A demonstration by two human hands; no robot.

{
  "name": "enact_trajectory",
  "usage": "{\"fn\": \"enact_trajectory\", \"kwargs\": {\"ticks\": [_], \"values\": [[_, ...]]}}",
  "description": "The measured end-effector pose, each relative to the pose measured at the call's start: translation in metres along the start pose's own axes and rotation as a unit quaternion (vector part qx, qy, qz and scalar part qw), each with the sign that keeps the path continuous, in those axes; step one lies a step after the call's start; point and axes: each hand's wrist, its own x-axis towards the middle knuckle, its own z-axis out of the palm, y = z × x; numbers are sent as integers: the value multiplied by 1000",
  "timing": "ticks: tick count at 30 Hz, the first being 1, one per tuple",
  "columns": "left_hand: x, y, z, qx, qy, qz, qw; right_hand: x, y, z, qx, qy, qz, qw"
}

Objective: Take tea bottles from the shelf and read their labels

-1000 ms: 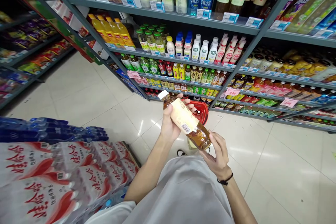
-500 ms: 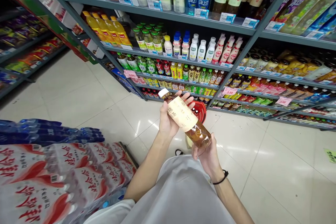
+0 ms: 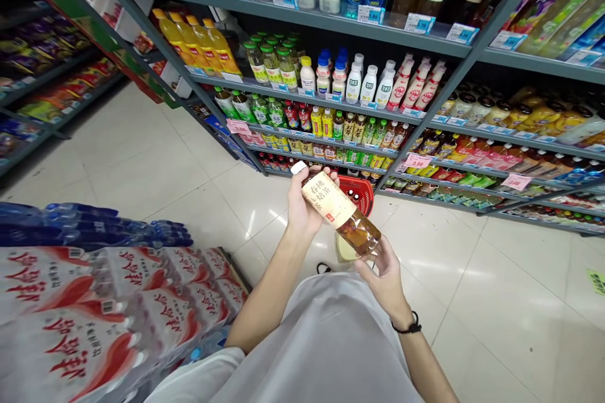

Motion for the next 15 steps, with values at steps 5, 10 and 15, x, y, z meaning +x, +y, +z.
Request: {"fn": "enact_trajectory", "kwargs": {"ticks": [5, 10, 15], "values": [[2, 2, -3, 22, 3, -43, 999, 1, 7, -11, -88, 17, -51, 995], [-2, 1, -3, 48, -17, -42, 998, -1, 10, -9, -46, -10, -11, 999], [-4, -2, -3, 59, -30, -49, 997, -6, 16, -3, 10, -46, 13, 999]]}}
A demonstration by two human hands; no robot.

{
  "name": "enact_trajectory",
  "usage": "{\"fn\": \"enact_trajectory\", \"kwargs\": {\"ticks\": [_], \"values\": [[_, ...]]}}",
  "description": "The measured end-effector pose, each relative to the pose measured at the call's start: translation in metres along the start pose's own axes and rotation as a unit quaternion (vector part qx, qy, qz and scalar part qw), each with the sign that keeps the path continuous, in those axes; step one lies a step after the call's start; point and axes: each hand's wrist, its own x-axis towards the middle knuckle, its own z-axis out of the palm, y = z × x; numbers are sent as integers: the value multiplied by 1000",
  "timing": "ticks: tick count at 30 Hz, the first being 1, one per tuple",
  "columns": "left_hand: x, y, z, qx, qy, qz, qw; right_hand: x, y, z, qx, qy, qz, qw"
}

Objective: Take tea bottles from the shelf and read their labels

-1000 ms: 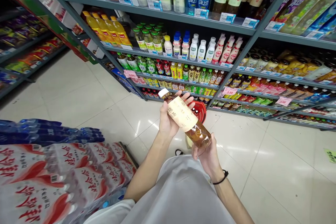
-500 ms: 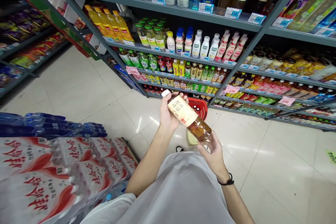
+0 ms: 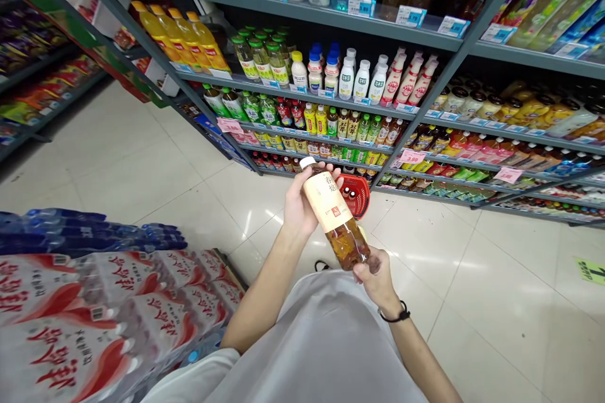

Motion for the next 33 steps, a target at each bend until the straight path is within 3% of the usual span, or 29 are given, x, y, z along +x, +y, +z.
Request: {"fn": "enact_trajectory", "kwargs": {"ticks": [6, 11, 14, 16, 20, 27, 33], "values": [[0, -2, 1, -1, 4, 8, 1000, 2, 4, -4, 22, -21, 2, 1000], [5, 2, -8, 32, -25, 31, 999, 8, -1, -9, 24, 23, -16, 999], [8, 17, -28, 161, -74, 68, 982, 14, -8, -15, -6, 51, -38, 998], [11, 30, -46, 256, -97, 48, 961, 18, -12, -21, -47, 58, -64, 995], [22, 45, -82, 340, -47, -10, 939, 23, -12, -30, -115, 53, -84, 988], [34, 24, -127, 390, 24, -94, 916, 33, 25, -55, -69, 19, 30, 997], [53, -11, -155, 453, 49, -204, 866, 47, 76, -91, 61, 56, 184, 979]]}}
